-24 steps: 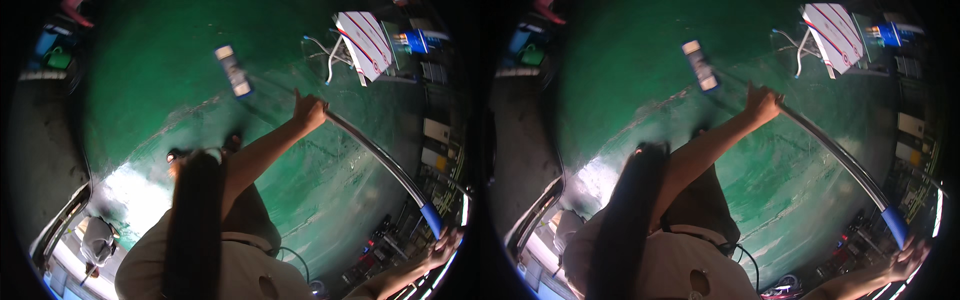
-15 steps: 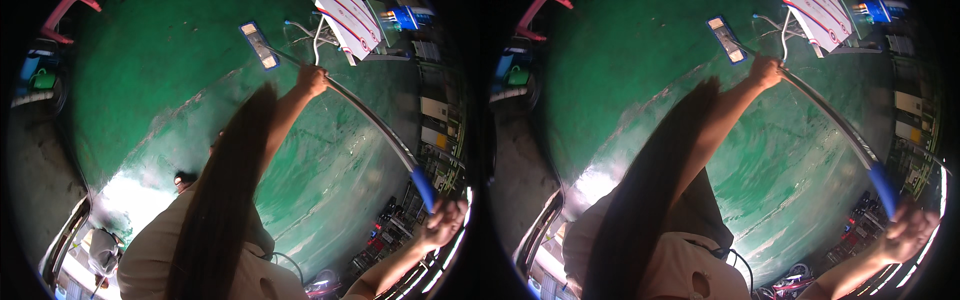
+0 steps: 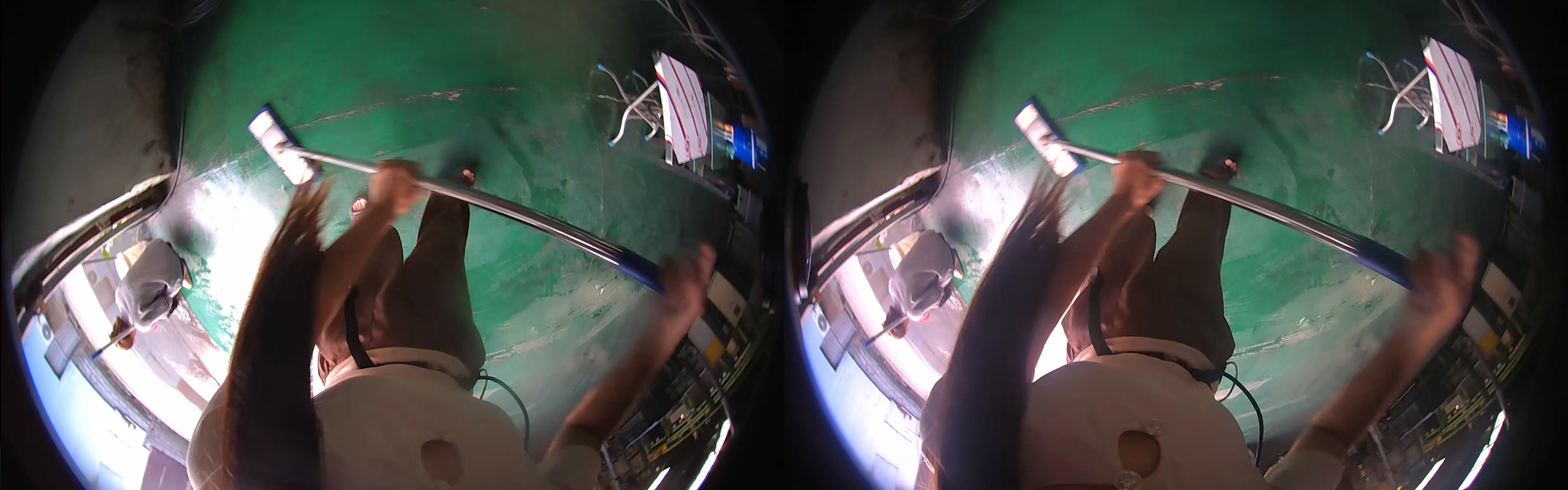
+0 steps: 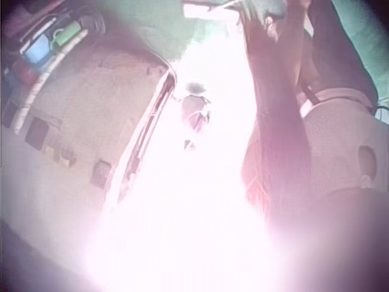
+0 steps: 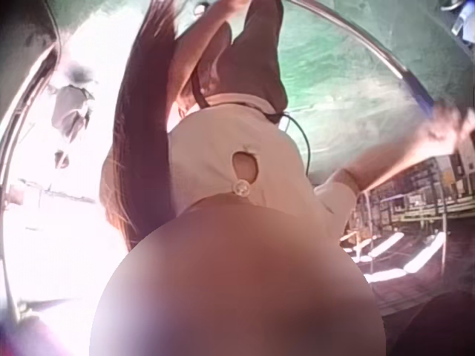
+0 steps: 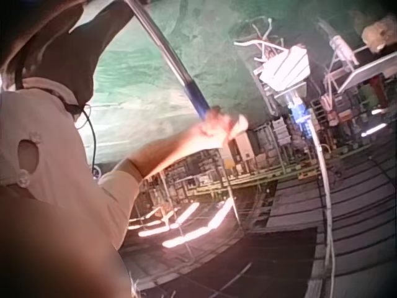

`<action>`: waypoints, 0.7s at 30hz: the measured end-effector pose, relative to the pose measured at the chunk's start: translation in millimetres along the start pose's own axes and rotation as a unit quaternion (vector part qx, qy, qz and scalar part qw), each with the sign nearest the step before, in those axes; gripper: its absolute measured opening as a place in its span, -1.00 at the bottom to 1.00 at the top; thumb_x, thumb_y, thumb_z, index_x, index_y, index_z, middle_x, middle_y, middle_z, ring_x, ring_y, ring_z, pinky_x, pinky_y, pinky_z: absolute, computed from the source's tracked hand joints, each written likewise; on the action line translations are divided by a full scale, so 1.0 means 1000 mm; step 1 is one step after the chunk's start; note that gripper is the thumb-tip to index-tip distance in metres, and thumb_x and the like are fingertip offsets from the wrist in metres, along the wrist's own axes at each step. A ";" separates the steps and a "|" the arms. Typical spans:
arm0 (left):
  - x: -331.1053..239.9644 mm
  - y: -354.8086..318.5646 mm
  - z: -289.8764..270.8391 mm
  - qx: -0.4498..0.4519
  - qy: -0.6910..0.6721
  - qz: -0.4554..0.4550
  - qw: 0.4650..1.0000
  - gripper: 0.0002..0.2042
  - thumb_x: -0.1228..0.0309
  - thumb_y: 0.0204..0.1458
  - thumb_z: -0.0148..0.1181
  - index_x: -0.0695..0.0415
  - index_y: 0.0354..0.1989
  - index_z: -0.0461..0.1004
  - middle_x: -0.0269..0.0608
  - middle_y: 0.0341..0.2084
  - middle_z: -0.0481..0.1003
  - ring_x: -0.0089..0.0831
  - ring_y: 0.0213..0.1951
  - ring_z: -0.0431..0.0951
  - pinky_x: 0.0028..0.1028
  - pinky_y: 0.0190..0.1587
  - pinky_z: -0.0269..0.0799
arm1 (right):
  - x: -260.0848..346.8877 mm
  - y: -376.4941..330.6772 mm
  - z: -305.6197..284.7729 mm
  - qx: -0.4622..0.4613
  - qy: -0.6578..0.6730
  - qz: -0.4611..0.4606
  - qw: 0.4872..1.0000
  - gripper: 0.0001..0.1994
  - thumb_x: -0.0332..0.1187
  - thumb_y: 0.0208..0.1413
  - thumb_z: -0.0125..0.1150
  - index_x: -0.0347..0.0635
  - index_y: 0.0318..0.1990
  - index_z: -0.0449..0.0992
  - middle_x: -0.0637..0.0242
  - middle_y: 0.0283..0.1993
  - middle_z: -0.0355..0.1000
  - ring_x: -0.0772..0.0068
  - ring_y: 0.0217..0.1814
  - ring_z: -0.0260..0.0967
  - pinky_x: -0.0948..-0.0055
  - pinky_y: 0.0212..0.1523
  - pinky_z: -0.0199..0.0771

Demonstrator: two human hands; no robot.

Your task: The person mops a green-painted floor with a flat mop, then rinses the mop head with a hose and pours water from a red scoop onto the floor. The person continues mopping the wet area while another person is present nearby.

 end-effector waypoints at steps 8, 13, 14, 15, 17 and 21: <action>0.280 -0.095 -0.066 0.200 0.292 -0.341 0.871 -0.83 0.29 -0.11 0.14 -0.12 -0.29 0.51 -0.40 -0.17 0.46 -0.47 0.02 0.35 0.17 0.18 -0.39 | -0.094 -0.096 0.276 0.211 0.243 0.203 0.925 -0.93 -0.58 -0.01 0.02 -0.31 -0.39 0.44 0.42 -0.64 0.28 0.77 -0.72 0.04 0.70 -0.72 -0.02; 0.167 -0.074 0.044 0.175 0.202 -0.109 0.957 -0.79 0.14 -0.04 -0.02 -0.18 -0.33 0.52 -0.44 -0.25 0.50 -0.44 -0.13 0.46 0.03 0.20 -0.25 | -0.103 -0.063 0.081 0.095 0.212 0.168 0.958 -0.98 -0.56 -0.10 0.12 -0.25 -0.47 0.44 0.44 -0.61 0.28 0.70 -0.61 0.18 0.68 -0.63 0.16; 0.052 -0.047 0.043 0.217 0.145 -0.089 0.961 -0.78 0.16 -0.04 -0.04 -0.18 -0.28 0.51 -0.41 -0.23 0.50 -0.43 -0.10 0.45 -0.08 0.21 -0.16 | -0.098 -0.063 0.013 0.040 0.177 0.153 0.971 -0.95 -0.55 -0.12 0.11 -0.22 -0.49 0.36 0.46 -0.62 0.22 0.69 -0.65 0.11 0.67 -0.66 0.12; 0.024 -0.053 0.069 0.125 0.165 0.045 0.977 -0.75 0.16 -0.09 0.00 -0.14 -0.25 0.49 -0.35 -0.35 0.51 -0.40 -0.19 0.47 -0.21 0.14 0.04 | -0.077 -0.051 -0.048 0.027 0.137 0.115 0.983 -0.90 -0.54 -0.13 0.09 -0.18 -0.52 0.29 0.48 -0.64 0.16 0.68 -0.68 0.05 0.67 -0.69 0.08; -0.132 -0.024 0.119 0.058 0.017 0.218 0.974 -0.86 0.28 -0.22 0.06 -0.05 -0.45 0.44 -0.32 -0.54 0.45 -0.34 -0.45 0.44 -0.21 -0.11 0.21 | -0.034 -0.086 -0.206 -0.101 0.081 0.081 0.988 -0.80 -0.52 -0.15 0.07 -0.11 -0.57 0.14 0.52 -0.68 0.03 0.65 -0.75 -0.09 0.66 -0.74 0.00; -0.393 0.007 0.188 0.182 -0.119 0.308 0.926 -0.85 0.36 -0.32 0.18 -0.03 -0.48 0.46 -0.37 -0.63 0.43 -0.40 -0.42 0.50 -0.01 0.09 0.04 | 0.068 -0.190 -0.407 -0.285 -0.002 -0.073 0.956 -0.91 -0.41 -0.07 0.01 -0.16 -0.41 0.25 0.45 -0.63 0.10 0.62 -0.72 0.01 0.67 -0.71 0.07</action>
Point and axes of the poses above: each hand's wrist, its own y-axis towards the middle knuckle, its own z-axis out of the palm, x = y × z, the point moved 2 cm from there along y, towards the middle knuckle
